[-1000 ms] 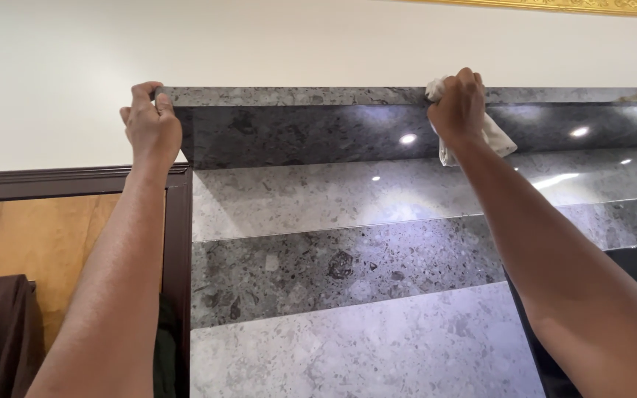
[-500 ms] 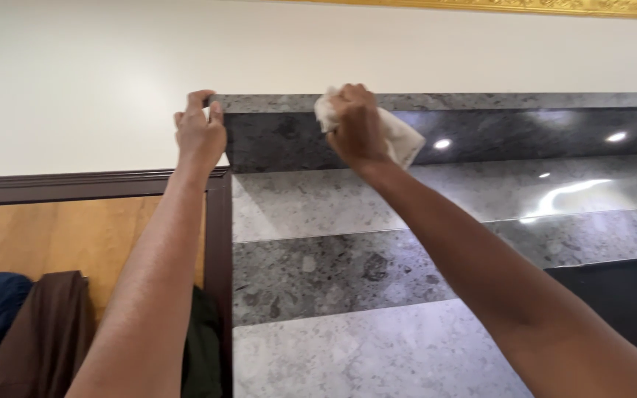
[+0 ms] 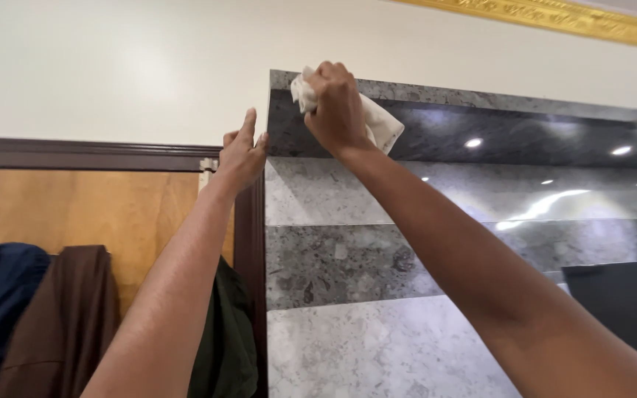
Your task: The person wipes a marble-patterned wall with a white cloth, moving from the top edge down to a black wall-mounted panel. The person cleans the wall surface and then wipes the panel itself.
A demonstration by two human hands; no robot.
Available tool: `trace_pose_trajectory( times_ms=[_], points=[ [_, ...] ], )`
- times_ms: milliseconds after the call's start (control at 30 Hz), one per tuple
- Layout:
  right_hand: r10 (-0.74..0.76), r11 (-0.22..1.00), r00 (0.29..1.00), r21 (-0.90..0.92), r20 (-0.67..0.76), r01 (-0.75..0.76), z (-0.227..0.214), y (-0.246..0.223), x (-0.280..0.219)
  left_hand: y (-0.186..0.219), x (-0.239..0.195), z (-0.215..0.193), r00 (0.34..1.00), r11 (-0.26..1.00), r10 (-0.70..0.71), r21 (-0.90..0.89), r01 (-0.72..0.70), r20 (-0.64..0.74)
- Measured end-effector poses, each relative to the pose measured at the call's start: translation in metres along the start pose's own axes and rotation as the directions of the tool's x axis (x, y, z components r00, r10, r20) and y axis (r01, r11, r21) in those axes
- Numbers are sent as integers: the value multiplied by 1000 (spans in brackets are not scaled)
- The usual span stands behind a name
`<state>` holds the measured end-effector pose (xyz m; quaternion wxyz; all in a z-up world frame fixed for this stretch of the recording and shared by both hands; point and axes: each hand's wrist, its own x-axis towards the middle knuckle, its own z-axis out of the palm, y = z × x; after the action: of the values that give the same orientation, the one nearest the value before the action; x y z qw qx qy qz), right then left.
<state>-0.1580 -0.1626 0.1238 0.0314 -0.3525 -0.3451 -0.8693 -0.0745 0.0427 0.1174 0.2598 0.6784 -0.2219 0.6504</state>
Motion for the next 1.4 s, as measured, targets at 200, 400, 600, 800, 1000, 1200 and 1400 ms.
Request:
trace_pose_trajectory(
  times_ms=[200,400,600,800,1000,1200,1400],
  points=[
    [-224,965,975,-137,1,222,8,-5,26,-10,-23,31,994,998,-39,-49,44,107],
    [-630,584,720,-434,291,686,60,-19,8,-38,-44,70,994,997,40,67,-46,97],
    [-572,351,655,-574,494,740,94,-19,0,-57,-69,100,958,931,266,287,-226,-108],
    [-505,297,652,-596,565,746,152,-14,-30,-53,-72,128,899,850,342,497,-173,-272],
    [-372,418,679,-539,633,731,214,-15,-63,-46,-75,120,891,861,353,471,-190,-286],
    [-286,453,663,-513,692,729,232,-2,-76,-49,-74,124,880,837,392,502,-220,-268],
    [-345,410,629,-491,697,769,196,-20,-52,-49,-79,122,869,853,367,493,-173,-331]
  ],
)
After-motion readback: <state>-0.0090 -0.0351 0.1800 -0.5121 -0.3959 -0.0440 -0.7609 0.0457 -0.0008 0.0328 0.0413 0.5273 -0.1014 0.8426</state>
